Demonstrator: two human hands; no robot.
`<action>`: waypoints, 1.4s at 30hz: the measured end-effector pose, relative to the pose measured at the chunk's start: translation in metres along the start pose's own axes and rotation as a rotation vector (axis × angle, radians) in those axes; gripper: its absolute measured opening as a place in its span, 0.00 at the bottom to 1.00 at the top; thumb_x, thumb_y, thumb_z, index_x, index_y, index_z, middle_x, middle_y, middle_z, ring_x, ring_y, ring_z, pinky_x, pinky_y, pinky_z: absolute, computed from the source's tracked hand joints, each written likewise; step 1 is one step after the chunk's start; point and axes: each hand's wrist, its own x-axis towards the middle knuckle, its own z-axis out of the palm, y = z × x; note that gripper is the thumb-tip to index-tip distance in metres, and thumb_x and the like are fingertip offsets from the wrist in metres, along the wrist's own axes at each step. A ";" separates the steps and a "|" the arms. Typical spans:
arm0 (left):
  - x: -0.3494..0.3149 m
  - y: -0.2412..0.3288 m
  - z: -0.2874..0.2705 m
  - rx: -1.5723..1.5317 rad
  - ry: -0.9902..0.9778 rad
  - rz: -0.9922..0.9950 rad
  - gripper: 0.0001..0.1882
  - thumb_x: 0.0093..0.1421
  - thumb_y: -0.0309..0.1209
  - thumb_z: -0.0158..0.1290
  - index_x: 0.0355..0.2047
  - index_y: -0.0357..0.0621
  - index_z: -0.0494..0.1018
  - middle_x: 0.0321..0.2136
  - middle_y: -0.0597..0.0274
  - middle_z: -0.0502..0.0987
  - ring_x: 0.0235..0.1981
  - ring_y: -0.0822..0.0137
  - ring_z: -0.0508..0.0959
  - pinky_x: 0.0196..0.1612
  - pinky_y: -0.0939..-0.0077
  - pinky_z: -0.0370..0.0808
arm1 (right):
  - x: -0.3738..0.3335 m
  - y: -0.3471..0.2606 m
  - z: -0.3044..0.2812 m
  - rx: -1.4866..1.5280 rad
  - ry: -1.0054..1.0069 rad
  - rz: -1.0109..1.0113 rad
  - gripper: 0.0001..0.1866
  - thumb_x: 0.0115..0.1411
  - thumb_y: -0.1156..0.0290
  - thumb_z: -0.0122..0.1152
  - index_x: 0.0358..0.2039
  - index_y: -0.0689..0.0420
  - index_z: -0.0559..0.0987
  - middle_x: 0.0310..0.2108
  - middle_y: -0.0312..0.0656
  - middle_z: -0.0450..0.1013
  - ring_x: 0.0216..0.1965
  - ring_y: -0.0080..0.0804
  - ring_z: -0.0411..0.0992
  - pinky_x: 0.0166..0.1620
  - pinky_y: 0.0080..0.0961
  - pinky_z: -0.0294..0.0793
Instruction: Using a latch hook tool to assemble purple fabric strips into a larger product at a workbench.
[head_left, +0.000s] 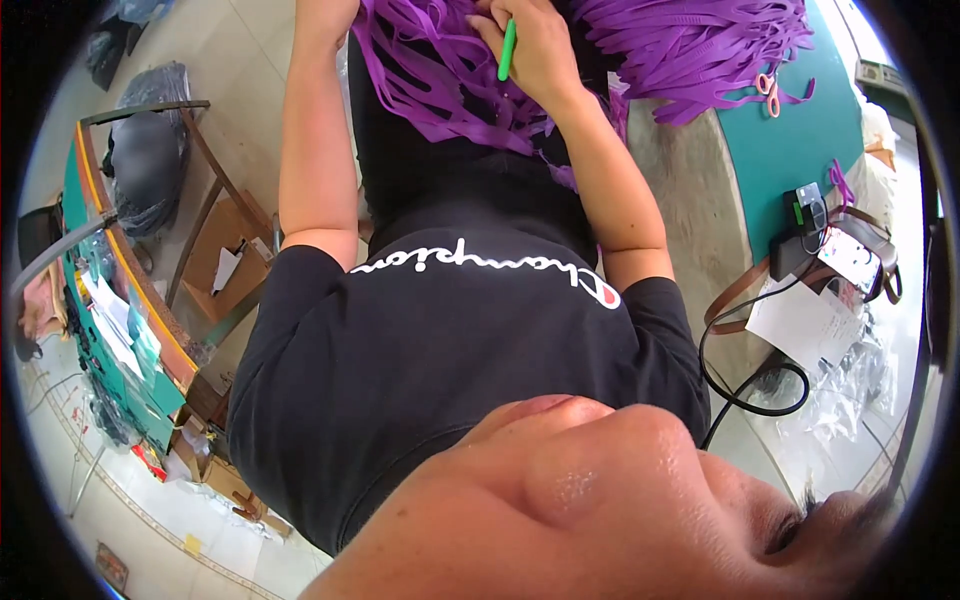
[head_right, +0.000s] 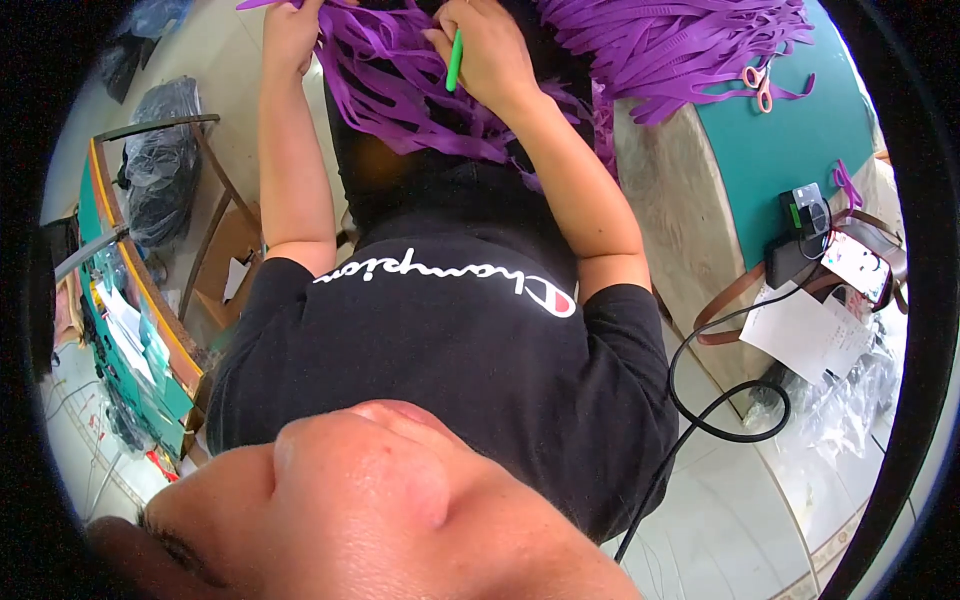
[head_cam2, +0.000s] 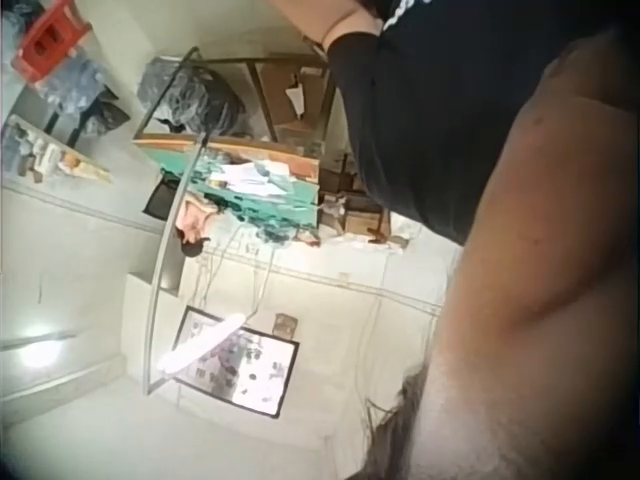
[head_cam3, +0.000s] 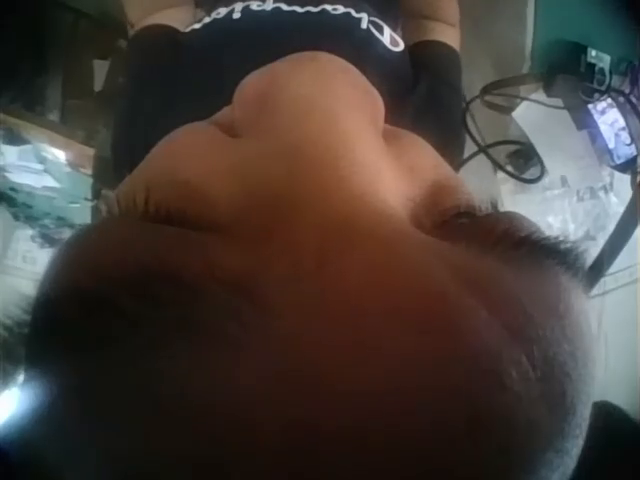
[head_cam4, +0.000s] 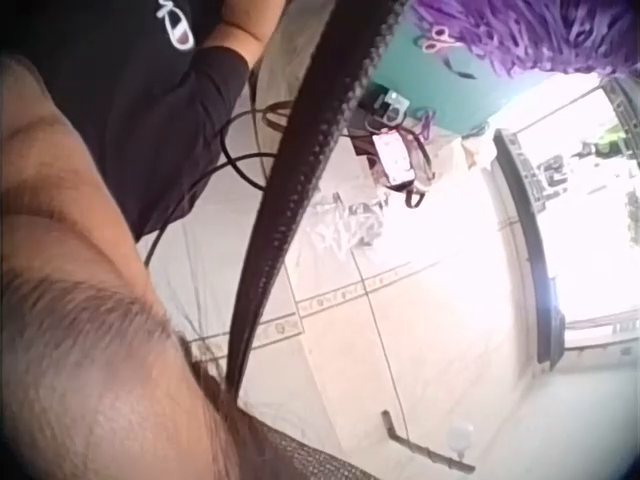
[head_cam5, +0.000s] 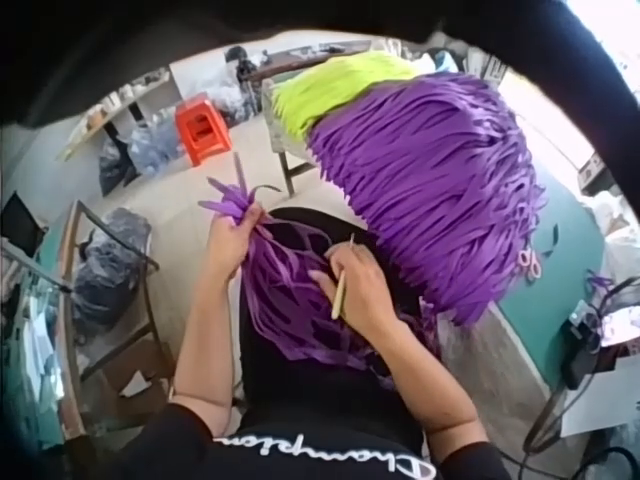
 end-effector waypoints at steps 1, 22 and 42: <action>-0.003 0.003 0.000 0.005 0.007 -0.002 0.14 0.62 0.42 0.50 0.26 0.46 0.70 0.17 0.73 0.71 0.23 0.79 0.67 0.32 0.80 0.66 | -0.005 0.004 0.006 -0.033 -0.033 -0.007 0.16 0.48 0.82 0.63 0.20 0.59 0.61 0.21 0.48 0.67 0.22 0.46 0.65 0.27 0.29 0.65; -0.086 0.088 0.006 -1.119 -0.782 0.223 0.13 0.66 0.43 0.41 0.32 0.47 0.63 0.22 0.60 0.72 0.26 0.67 0.73 0.37 0.74 0.70 | -0.001 -0.009 -0.029 0.888 -0.203 0.326 0.15 0.56 0.86 0.50 0.21 0.55 0.58 0.35 0.43 0.73 0.34 0.23 0.68 0.39 0.16 0.67; -0.100 0.077 0.006 -1.394 -1.111 0.329 0.11 0.66 0.43 0.39 0.28 0.58 0.62 0.12 0.84 0.65 0.23 0.80 0.64 0.43 0.76 0.59 | -0.036 -0.021 -0.030 1.427 -0.146 1.047 0.21 0.53 0.72 0.65 0.15 0.48 0.59 0.23 0.32 0.73 0.18 0.10 0.63 0.21 0.08 0.55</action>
